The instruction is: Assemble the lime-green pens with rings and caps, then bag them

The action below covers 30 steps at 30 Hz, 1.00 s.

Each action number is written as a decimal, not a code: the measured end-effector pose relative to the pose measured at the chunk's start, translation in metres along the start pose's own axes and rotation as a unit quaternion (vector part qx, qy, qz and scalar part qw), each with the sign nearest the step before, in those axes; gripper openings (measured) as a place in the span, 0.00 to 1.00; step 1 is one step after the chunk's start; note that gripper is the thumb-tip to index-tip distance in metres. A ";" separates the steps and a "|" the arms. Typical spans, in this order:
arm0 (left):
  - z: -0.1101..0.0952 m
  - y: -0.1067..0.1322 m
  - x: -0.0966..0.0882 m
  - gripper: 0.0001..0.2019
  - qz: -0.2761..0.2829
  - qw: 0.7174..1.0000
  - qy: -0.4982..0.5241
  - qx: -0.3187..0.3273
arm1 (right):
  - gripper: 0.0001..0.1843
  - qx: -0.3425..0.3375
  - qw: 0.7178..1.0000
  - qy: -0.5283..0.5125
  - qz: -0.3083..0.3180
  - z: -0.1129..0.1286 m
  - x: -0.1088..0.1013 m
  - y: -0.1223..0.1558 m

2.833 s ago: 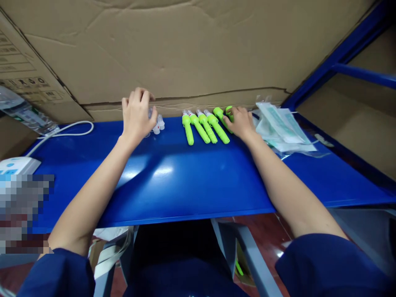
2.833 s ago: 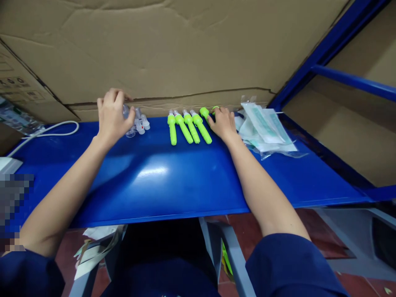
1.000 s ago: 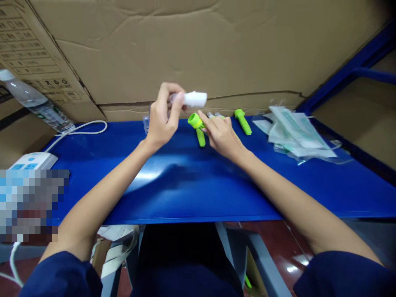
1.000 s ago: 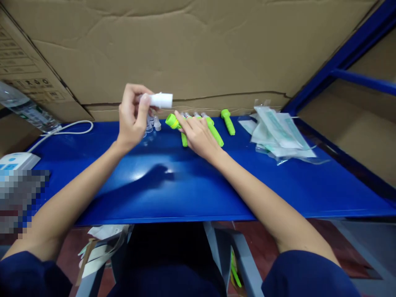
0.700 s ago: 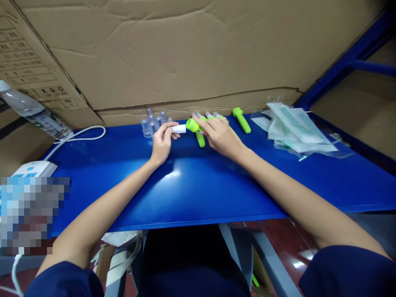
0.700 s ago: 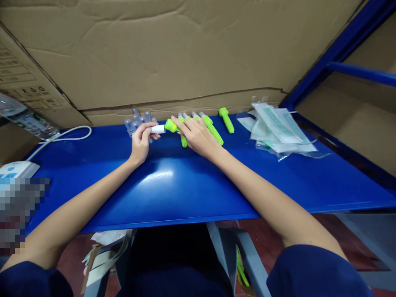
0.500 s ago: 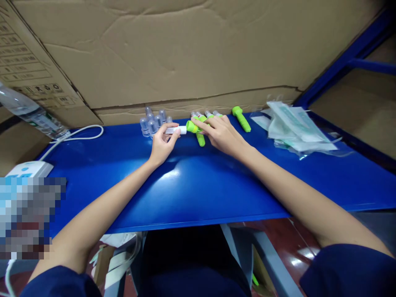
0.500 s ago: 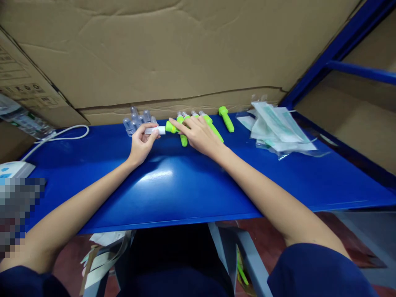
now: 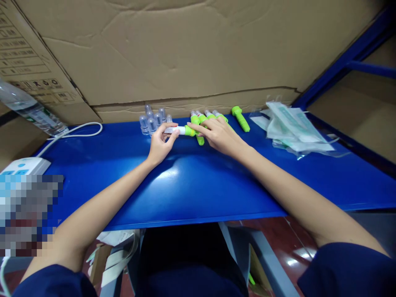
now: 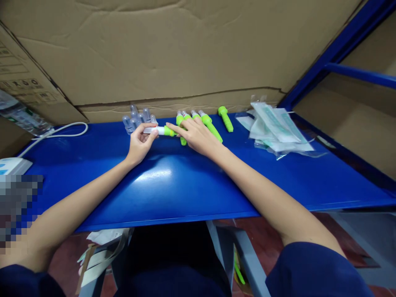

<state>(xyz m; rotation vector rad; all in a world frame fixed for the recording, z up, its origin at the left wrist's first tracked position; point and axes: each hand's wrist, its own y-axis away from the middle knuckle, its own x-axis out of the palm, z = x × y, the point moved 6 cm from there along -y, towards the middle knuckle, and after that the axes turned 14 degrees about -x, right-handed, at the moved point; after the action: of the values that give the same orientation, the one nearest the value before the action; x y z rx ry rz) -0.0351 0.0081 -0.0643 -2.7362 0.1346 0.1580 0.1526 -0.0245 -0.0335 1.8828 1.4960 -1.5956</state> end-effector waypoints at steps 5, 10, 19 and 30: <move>0.000 0.000 -0.002 0.23 0.004 0.999 -0.027 0.016 | 0.28 0.017 1.000 -0.019 -0.006 0.002 0.001 -0.001; -0.008 0.005 0.002 0.25 0.023 0.999 -0.024 0.036 | 0.27 0.005 0.999 -0.028 -0.017 0.005 0.003 -0.003; -0.012 0.009 0.007 0.34 0.050 0.994 -0.080 0.051 | 0.26 0.001 0.998 -0.058 -0.023 0.011 0.002 -0.005; -0.009 0.010 0.010 0.38 0.075 0.995 -0.041 0.053 | 0.32 -0.037 0.995 -0.092 -0.022 0.025 0.002 -0.009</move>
<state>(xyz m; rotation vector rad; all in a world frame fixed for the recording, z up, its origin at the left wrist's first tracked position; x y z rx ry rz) -0.0255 -0.0057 -0.0613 -2.6076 0.3174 0.2965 0.1307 -0.0381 -0.0412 1.6270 1.5052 -1.6586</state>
